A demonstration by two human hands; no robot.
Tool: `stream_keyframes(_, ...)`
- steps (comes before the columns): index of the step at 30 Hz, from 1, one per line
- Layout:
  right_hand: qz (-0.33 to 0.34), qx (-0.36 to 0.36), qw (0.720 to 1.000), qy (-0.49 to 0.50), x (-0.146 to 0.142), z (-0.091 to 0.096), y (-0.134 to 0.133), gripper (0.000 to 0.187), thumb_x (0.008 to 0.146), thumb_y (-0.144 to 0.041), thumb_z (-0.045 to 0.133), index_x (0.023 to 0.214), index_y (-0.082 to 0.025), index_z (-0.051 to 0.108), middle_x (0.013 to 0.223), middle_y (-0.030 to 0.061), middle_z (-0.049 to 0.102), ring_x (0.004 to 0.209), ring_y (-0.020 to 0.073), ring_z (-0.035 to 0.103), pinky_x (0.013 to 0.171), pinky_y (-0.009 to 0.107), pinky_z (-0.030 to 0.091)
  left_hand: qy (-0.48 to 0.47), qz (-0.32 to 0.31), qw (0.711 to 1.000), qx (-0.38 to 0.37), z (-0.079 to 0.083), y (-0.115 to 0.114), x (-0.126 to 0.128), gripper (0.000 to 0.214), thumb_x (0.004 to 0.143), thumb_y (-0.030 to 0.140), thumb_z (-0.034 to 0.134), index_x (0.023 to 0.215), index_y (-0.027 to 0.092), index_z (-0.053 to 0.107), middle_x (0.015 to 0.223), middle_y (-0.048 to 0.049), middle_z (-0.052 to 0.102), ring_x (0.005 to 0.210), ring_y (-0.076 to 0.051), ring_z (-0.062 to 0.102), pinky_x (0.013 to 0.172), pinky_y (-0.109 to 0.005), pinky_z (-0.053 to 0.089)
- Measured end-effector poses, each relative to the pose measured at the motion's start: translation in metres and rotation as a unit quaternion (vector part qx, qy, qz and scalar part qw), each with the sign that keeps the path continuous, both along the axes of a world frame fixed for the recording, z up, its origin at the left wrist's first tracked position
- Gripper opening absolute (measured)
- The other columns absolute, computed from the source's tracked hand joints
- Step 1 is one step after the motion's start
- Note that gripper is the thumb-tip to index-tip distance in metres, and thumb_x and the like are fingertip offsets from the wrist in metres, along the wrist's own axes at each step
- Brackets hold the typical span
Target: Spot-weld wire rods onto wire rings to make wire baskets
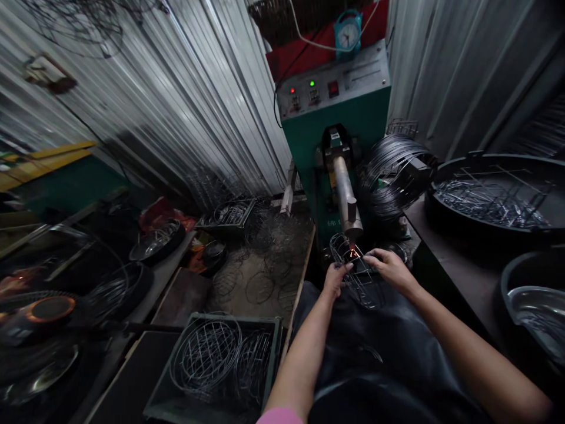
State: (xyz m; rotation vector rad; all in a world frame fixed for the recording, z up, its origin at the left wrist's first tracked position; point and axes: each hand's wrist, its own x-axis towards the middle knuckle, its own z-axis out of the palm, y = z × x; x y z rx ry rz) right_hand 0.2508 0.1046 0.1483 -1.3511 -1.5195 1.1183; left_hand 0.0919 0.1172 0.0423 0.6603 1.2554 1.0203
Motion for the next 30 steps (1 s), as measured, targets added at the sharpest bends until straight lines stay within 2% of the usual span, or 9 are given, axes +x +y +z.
stream_keyframes(6,0.041,-0.05,0.997,0.031,0.012,-0.02,-0.017,0.038,0.069,-0.054,0.06,0.077,-0.017,0.063,0.071,0.0021,0.062,0.068,0.0177,0.054,0.063,0.027,0.042,-0.005,0.0,1.0,0.006,0.002,0.0,-0.001,0.053,0.056,0.044,0.076,0.094,0.016,0.051,0.084,-0.0027,0.054,0.064,-0.009,0.049,0.055,-0.023,0.046)
stream_keyframes(14,0.019,-0.013,1.0,-0.006,0.0,-0.007,-0.001,0.038,0.068,-0.056,0.058,0.072,-0.018,0.064,0.068,0.0025,0.062,0.071,0.0199,0.056,0.066,0.029,0.043,-0.018,-0.013,0.998,-0.054,0.008,0.008,0.0,0.05,0.057,0.053,0.072,0.087,0.017,0.056,0.071,0.0013,0.047,0.06,-0.01,0.046,0.057,-0.027,0.045)
stream_keyframes(18,0.039,-0.045,0.998,0.007,0.01,-0.012,-0.015,0.038,0.067,-0.054,0.061,0.08,-0.019,0.065,0.079,0.0042,0.066,0.077,0.0213,0.058,0.071,0.03,0.045,-0.051,-0.032,0.998,-0.03,0.007,0.002,-0.007,0.049,0.057,0.052,0.072,0.09,0.018,0.057,0.08,-0.0008,0.051,0.067,-0.011,0.048,0.062,-0.029,0.046)
stream_keyframes(21,0.074,-0.082,0.994,0.011,0.02,-0.018,-0.031,0.036,0.068,-0.052,0.061,0.08,-0.018,0.064,0.077,0.0036,0.065,0.074,0.0205,0.058,0.067,0.03,0.045,-0.073,-0.048,0.996,-0.013,0.005,-0.005,-0.012,0.048,0.055,0.046,0.074,0.089,0.017,0.058,0.081,-0.0015,0.052,0.069,-0.012,0.049,0.062,-0.029,0.047)
stream_keyframes(23,0.07,-0.081,0.994,0.017,0.02,-0.02,-0.033,0.035,0.068,-0.052,0.061,0.078,-0.018,0.063,0.075,0.0033,0.064,0.073,0.0202,0.058,0.065,0.029,0.045,-0.073,-0.042,0.996,-0.019,0.004,-0.007,-0.011,0.045,0.057,0.046,0.073,0.086,0.016,0.057,0.077,-0.0014,0.051,0.066,-0.012,0.048,0.06,-0.029,0.046)
stream_keyframes(30,0.03,-0.036,0.999,0.017,0.004,-0.012,-0.005,0.036,0.066,-0.052,0.059,0.076,-0.018,0.061,0.072,0.0032,0.062,0.069,0.0194,0.056,0.064,0.03,0.044,-0.087,-0.051,0.991,-0.09,0.01,0.001,-0.006,0.039,0.07,0.052,0.062,0.078,0.014,0.055,0.072,-0.0022,0.05,0.062,-0.012,0.049,0.063,-0.031,0.046)
